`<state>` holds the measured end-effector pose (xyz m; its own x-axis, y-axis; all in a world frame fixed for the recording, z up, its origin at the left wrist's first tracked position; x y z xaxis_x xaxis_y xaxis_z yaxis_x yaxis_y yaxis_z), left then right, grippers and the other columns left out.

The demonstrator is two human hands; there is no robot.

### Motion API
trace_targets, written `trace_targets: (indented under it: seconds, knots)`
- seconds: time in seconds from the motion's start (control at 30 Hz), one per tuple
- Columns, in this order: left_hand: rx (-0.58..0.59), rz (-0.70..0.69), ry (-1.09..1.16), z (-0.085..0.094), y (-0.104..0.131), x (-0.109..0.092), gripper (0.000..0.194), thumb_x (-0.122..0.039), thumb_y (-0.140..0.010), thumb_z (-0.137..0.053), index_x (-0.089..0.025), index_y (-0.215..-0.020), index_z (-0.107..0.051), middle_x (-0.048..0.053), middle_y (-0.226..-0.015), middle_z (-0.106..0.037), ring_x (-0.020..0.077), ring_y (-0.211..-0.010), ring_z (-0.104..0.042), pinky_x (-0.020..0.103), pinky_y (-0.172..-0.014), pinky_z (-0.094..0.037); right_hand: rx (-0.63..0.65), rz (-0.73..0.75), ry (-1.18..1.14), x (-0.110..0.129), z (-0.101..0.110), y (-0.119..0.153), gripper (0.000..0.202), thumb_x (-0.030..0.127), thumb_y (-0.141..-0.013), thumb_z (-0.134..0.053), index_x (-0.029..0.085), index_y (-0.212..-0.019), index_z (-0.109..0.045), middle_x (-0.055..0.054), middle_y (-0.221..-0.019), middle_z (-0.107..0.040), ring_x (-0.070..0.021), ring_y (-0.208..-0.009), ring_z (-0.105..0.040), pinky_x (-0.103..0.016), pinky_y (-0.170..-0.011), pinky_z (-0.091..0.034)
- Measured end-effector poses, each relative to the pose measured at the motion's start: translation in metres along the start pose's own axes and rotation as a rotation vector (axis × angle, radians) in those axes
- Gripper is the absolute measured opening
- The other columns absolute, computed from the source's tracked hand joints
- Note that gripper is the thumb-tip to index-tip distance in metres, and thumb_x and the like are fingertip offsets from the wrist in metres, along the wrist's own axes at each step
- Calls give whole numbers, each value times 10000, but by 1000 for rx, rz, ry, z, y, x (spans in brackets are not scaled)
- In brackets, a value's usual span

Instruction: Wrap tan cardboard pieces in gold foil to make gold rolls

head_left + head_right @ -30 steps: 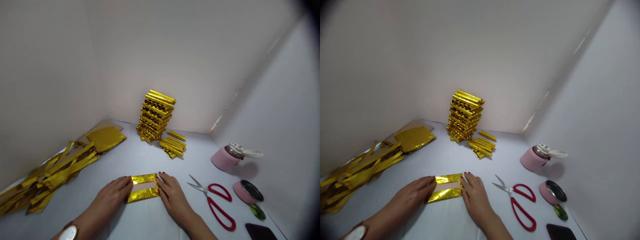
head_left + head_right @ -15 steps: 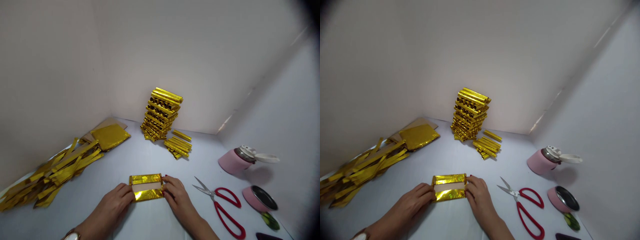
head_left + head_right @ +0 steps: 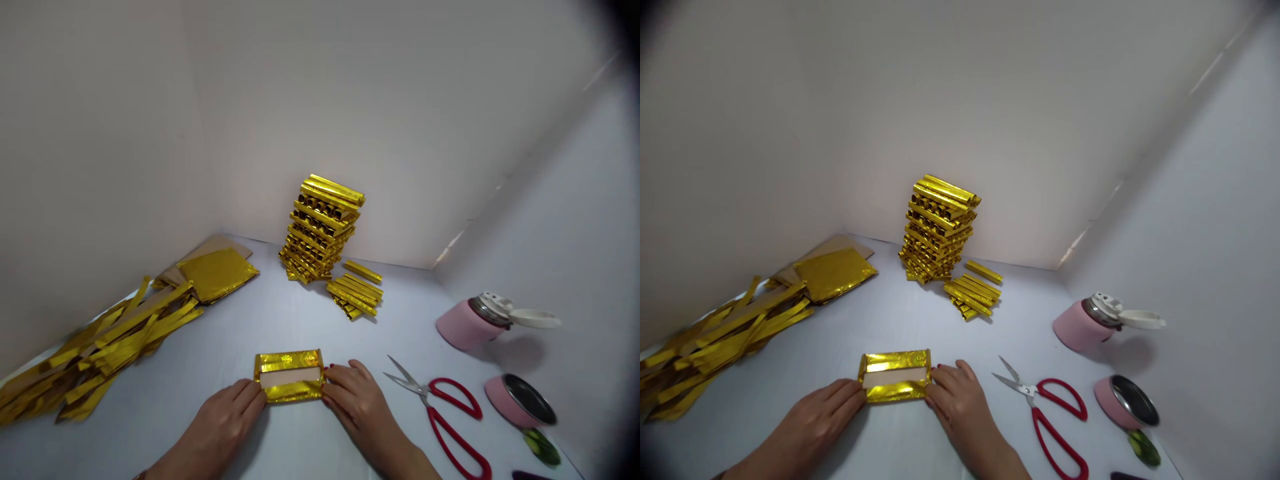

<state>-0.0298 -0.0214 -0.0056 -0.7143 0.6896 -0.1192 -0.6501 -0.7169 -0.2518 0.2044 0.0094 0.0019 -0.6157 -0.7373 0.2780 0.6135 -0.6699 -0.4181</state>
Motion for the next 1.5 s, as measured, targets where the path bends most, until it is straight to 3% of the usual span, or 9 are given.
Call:
trace_targets:
  seconds: [0.17,0.27,0.47,0.6,1.0,1.5]
  knots:
    - [-21,36,24,-2,1,-1,231,-24,-823,-435,-186,-945,-546,66,-883,-646,217,-766,-612,310,-634,-537,6,27,-24,7,2,-6,217,89,-912,-458,213,-980,-622,-76,-927,-683,-197,-812,-616,-367,-773,-463]
    - [-23,61,75,1,1,0,316,6,-796,-407,-202,-988,-548,62,-933,-650,212,-804,-616,288,-636,-529,22,-41,-99,5,2,-7,234,94,-911,-455,234,-980,-629,-61,-904,-675,-197,-788,-597,-357,-727,-472]
    - [-54,169,177,2,1,3,292,-8,-830,-389,-198,-972,-560,68,-947,-633,222,-820,-601,304,-650,-523,0,-239,-289,-6,-4,-5,182,137,-900,-504,238,-882,-654,-47,-927,-648,-201,-874,-581,-352,-785,-474]
    - [-13,211,269,-2,0,6,216,-51,-869,-416,-202,-894,-568,49,-865,-618,218,-788,-585,323,-676,-506,-11,-297,-346,-7,-8,-5,167,132,-889,-501,220,-823,-626,-46,-903,-625,-202,-862,-565,-362,-785,-461]
    - [-53,272,439,-9,2,14,234,-105,-942,-371,-212,-918,-577,33,-868,-604,199,-806,-566,317,-704,-456,-29,-366,-376,-8,-10,-8,161,148,-880,-486,214,-758,-567,-43,-854,-580,-203,-812,-538,-361,-738,-437]
    - [-99,298,409,-11,1,15,222,-161,-946,-390,-221,-909,-600,41,-855,-612,217,-788,-556,328,-696,-464,-23,-375,-358,-8,-11,-10,162,126,-875,-473,218,-742,-484,-12,-797,-551,-188,-776,-516,-340,-729,-396]
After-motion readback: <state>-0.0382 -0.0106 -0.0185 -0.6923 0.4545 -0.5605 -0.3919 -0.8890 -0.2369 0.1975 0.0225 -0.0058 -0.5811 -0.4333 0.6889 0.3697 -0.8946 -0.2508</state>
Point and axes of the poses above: each hand's wrist, its own y-axis away from the middle knuckle, its own z-axis out of the back of the hand, x = y × z, the point moved 3 cm from there along -y, towards the middle knuckle
